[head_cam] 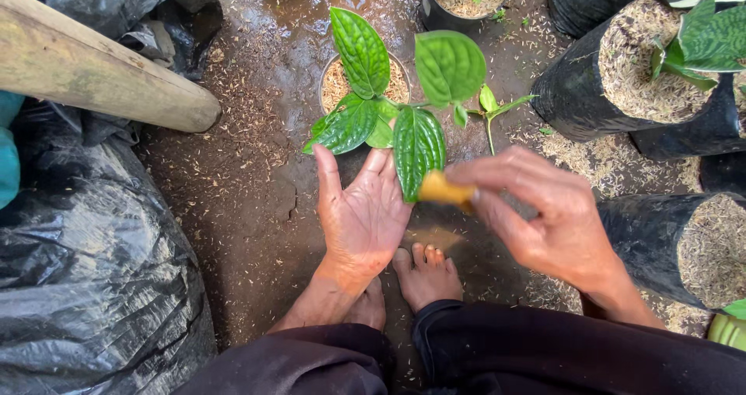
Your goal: The person wipes the leaves of several potted plants using a small yellow sponge. They handle each plant individually, turning leaves to clean both sides, and move from one plant to the next.
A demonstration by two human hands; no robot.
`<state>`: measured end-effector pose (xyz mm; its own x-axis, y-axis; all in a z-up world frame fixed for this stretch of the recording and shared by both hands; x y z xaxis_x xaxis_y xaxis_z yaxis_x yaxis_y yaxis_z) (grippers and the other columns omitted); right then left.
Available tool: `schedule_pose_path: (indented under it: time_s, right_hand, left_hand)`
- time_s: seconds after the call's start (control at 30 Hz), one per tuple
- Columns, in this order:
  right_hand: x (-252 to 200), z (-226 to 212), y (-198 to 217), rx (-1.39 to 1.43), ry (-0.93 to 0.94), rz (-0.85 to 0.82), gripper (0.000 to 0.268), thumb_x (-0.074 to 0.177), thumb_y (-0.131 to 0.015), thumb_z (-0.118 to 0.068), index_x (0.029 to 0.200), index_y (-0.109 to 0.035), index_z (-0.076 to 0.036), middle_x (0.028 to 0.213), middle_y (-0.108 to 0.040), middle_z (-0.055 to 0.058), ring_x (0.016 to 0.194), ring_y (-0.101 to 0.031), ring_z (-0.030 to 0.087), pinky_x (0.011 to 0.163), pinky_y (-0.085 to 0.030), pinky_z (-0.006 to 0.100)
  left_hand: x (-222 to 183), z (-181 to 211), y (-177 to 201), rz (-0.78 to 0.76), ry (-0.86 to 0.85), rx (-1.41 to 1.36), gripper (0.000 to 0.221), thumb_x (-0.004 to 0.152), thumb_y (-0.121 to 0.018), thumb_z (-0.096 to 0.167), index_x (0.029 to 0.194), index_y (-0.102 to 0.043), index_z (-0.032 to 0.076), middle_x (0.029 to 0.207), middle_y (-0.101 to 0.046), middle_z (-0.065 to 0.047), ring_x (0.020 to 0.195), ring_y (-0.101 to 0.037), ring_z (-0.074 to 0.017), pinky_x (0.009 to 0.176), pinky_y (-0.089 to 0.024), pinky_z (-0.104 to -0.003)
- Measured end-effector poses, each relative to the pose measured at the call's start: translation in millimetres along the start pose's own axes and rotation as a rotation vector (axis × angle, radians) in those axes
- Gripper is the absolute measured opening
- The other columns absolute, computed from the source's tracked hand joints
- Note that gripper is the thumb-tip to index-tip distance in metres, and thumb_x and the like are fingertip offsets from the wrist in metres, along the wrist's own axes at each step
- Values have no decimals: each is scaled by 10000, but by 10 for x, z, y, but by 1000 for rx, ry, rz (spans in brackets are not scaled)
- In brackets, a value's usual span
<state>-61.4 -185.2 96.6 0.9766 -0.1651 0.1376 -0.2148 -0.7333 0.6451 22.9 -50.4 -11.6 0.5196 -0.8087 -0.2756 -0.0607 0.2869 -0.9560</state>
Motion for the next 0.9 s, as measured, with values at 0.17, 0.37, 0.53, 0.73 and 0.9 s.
schedule_pose_path:
  time_s: [0.17, 0.37, 0.53, 0.73, 0.9]
  right_hand:
    - [278, 1, -308, -348, 110, 120, 386, 896, -737, 10, 1274, -693, -54, 1157, -706, 125, 1069, -676, 323, 917, -564, 400]
    - [101, -133, -609, -233, 253, 17, 532, 809, -655, 64, 1330, -633, -41, 1281, -674, 115, 1186, -651, 330, 968, -577, 422]
    - [-127, -73, -571, 12, 274, -247, 407, 802, -649, -24, 1208, -673, -32, 1168, -721, 119, 1088, -686, 311, 933, -579, 428]
    - [-149, 810, -177, 166, -253, -331, 211, 888, -667, -123, 1051, -780, -51, 936, -794, 62, 844, -746, 156, 747, -593, 314]
    - [36, 1584, -170, 270, -570, -10, 260, 960, -651, -102, 1201, -724, -35, 1026, -757, 24, 871, -664, 70, 799, -537, 247]
  left_hand:
    - [24, -79, 83, 22, -23, -66, 1091, 936, -288, 842, 1598, -340, -25, 1567, -477, -130, 1471, -421, -255, 1273, -274, -410]
    - [-6, -63, 82, -160, -37, -119, 1057, 1019, -285, 855, 1576, -420, -33, 1477, -564, -168, 1399, -495, -290, 1259, -331, -452]
    - [-50, -55, 267, 135, -17, 27, 1032, 920, -267, 822, 1491, -485, -10, 1357, -645, -105, 1253, -583, -276, 1139, -399, -453]
    - [-200, 128, 682, 562, -271, 533, 733, 1027, -422, 571, 1361, -574, -64, 1130, -674, -165, 976, -651, -243, 848, -539, -395]
    - [-19, 109, 834, 690, -361, 765, 495, 1001, -563, 305, 1404, -386, 78, 1139, -660, -143, 899, -690, -190, 691, -608, -318]
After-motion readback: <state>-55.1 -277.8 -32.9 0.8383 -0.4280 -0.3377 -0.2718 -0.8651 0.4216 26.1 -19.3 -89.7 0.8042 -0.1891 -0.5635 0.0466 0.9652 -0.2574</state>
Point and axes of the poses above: each hand's wrist, its own x-axis towards the middle knuckle, its own y-axis out of the back of the hand, z = x × y, the point moved 5 cm from there along x, towards the middle knuckle
